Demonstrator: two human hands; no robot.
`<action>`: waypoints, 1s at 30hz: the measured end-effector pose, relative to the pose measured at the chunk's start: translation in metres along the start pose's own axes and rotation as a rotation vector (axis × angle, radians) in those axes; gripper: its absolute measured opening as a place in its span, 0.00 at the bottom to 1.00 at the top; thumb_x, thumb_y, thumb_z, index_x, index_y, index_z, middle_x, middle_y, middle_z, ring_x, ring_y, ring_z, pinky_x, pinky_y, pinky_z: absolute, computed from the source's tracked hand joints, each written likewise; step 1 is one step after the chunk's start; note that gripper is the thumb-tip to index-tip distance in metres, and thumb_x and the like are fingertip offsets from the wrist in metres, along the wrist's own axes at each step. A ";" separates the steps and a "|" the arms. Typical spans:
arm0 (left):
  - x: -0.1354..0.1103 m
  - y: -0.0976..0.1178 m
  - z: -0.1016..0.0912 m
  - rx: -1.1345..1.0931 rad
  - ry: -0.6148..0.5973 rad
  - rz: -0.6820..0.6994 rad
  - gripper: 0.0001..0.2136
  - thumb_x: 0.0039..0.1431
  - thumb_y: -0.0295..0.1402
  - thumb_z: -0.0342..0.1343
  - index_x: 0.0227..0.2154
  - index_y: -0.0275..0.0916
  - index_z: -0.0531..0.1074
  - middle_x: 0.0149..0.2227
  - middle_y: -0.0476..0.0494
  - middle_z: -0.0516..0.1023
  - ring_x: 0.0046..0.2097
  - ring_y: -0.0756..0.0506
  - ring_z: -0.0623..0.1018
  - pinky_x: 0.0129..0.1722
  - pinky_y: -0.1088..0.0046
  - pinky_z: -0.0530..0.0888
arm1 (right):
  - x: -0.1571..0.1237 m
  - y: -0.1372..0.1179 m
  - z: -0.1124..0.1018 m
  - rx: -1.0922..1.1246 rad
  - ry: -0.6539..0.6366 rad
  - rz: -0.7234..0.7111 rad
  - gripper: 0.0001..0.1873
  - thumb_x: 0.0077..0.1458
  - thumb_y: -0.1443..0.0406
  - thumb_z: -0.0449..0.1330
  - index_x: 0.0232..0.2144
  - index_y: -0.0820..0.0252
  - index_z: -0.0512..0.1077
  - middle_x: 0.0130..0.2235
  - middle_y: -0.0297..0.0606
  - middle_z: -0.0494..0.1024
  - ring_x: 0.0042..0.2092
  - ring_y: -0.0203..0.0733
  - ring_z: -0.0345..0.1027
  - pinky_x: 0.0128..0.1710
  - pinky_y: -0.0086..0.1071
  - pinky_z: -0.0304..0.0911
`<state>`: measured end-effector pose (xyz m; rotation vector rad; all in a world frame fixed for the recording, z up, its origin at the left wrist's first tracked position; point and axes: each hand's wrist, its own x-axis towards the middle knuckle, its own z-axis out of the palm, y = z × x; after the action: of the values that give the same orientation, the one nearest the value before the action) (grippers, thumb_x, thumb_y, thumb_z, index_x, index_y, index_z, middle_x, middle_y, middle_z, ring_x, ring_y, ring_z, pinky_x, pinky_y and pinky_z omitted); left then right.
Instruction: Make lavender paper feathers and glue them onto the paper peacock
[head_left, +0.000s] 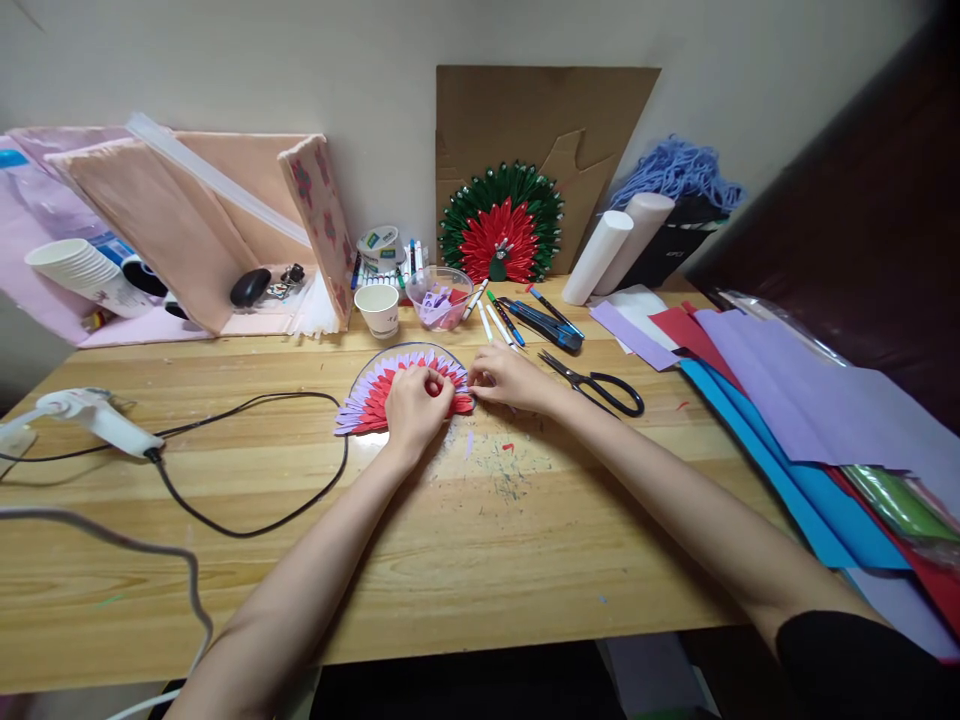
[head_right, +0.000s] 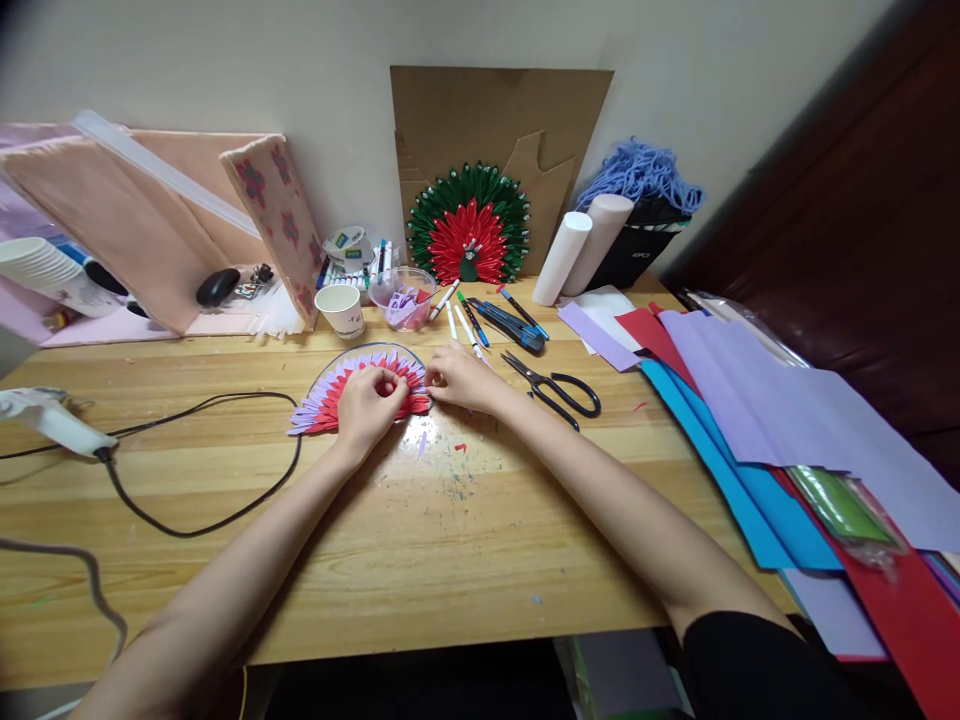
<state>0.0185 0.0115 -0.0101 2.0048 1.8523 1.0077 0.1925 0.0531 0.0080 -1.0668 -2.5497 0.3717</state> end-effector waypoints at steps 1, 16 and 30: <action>0.000 0.000 0.000 0.002 -0.004 -0.002 0.08 0.51 0.34 0.52 0.20 0.40 0.66 0.26 0.48 0.73 0.33 0.46 0.69 0.34 0.72 0.65 | 0.000 0.000 0.001 0.000 -0.005 -0.003 0.03 0.50 0.68 0.60 0.25 0.59 0.72 0.29 0.37 0.70 0.37 0.42 0.59 0.38 0.35 0.57; -0.001 0.001 0.000 -0.004 -0.016 0.009 0.08 0.52 0.35 0.52 0.21 0.40 0.68 0.26 0.48 0.73 0.33 0.46 0.69 0.32 0.72 0.64 | 0.006 -0.002 0.003 -0.050 -0.019 -0.025 0.04 0.50 0.69 0.58 0.24 0.60 0.71 0.30 0.39 0.69 0.39 0.44 0.58 0.38 0.35 0.57; -0.001 0.001 0.001 -0.003 -0.026 -0.007 0.07 0.52 0.34 0.52 0.21 0.40 0.67 0.26 0.48 0.73 0.33 0.46 0.69 0.32 0.72 0.64 | 0.014 0.006 -0.003 -0.001 -0.106 -0.069 0.02 0.49 0.67 0.60 0.25 0.58 0.71 0.31 0.37 0.70 0.39 0.42 0.60 0.40 0.37 0.57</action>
<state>0.0194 0.0110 -0.0103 1.9980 1.8424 0.9779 0.1887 0.0674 0.0112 -0.9803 -2.6719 0.4193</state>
